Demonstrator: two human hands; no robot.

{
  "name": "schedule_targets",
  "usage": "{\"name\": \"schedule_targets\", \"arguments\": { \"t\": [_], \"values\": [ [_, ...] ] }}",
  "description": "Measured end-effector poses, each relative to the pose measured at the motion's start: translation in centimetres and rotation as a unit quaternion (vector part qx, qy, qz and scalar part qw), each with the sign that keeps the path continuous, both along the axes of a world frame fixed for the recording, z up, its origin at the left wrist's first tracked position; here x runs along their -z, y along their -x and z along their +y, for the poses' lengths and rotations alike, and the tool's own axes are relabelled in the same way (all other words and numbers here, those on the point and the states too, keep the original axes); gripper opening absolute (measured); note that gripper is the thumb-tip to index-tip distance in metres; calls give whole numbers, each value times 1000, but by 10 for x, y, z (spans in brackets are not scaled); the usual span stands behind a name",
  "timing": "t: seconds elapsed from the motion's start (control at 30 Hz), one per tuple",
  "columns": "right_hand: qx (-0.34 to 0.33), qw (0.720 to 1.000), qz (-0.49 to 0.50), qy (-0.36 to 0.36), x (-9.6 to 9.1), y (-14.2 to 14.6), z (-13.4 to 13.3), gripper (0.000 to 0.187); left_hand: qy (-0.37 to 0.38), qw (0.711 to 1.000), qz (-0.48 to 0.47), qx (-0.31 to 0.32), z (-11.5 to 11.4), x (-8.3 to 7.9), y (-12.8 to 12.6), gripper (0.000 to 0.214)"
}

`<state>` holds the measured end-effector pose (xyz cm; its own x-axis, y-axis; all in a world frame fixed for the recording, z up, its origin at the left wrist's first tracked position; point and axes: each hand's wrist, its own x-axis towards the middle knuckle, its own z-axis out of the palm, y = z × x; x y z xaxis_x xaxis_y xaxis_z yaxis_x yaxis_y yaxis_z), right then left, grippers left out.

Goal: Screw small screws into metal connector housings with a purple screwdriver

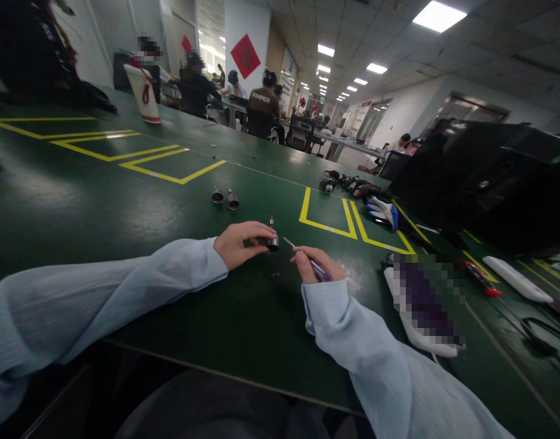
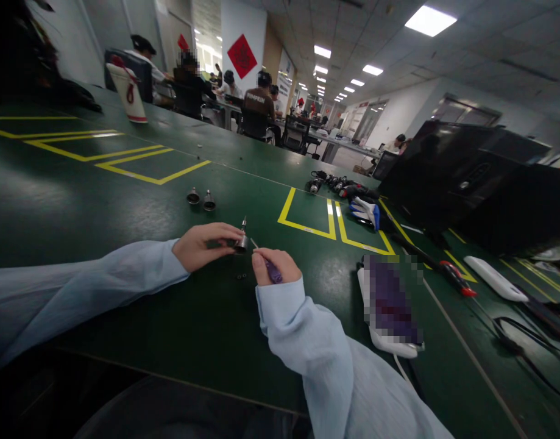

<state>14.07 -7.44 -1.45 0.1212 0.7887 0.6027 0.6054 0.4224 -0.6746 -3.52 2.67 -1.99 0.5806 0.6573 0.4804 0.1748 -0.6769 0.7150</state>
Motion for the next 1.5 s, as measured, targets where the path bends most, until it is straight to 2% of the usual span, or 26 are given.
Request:
{"name": "schedule_targets", "arguments": {
  "t": [0.07, 0.13, 0.27, 0.37, 0.57, 0.77, 0.87, 0.97, 1.13, 1.27, 1.5],
  "values": [
    [16, 996, 74, 53, -1, -2, -3, 30, 119, 991, -50, -29, 3, -1, -2, 29],
    [34, 987, 134, 85, 0, -4, -4, 37, 220, 970, -94, -51, 5, -1, -4, 32],
    [36, 980, 154, 123, 2, -3, -3, 38, 337, 920, -175, -99, 6, -2, -7, 27],
    [37, 982, 133, 131, 5, -2, -2, 38, 379, 894, -213, -107, 3, -3, -10, 24],
    [35, 987, 61, 141, 6, -4, 0, 38, 391, 892, -208, -87, -1, -4, -11, 24],
    [54, 989, -19, 138, 4, -6, 0, 38, 439, 873, -206, -51, -9, -11, -13, 29],
    [37, 995, -25, 89, 6, -5, -2, 35, 441, 872, -208, -44, -12, -12, -13, 32],
    [9, 1000, -17, -3, 6, -5, -6, 29, 416, 886, -200, -39, -13, -9, -13, 35],
    [-29, 985, -114, -128, -1, -5, -8, 14, 352, 921, -158, -54, -17, -9, -14, 41],
    [-57, 968, -165, -179, 2, -2, -1, 11, 293, 943, -142, -70, -22, -12, -17, 39],
    [-60, 956, -204, -201, 8, 1, 7, 11, 223, 964, -118, -79, -22, -9, -18, 34]
  ]
}}
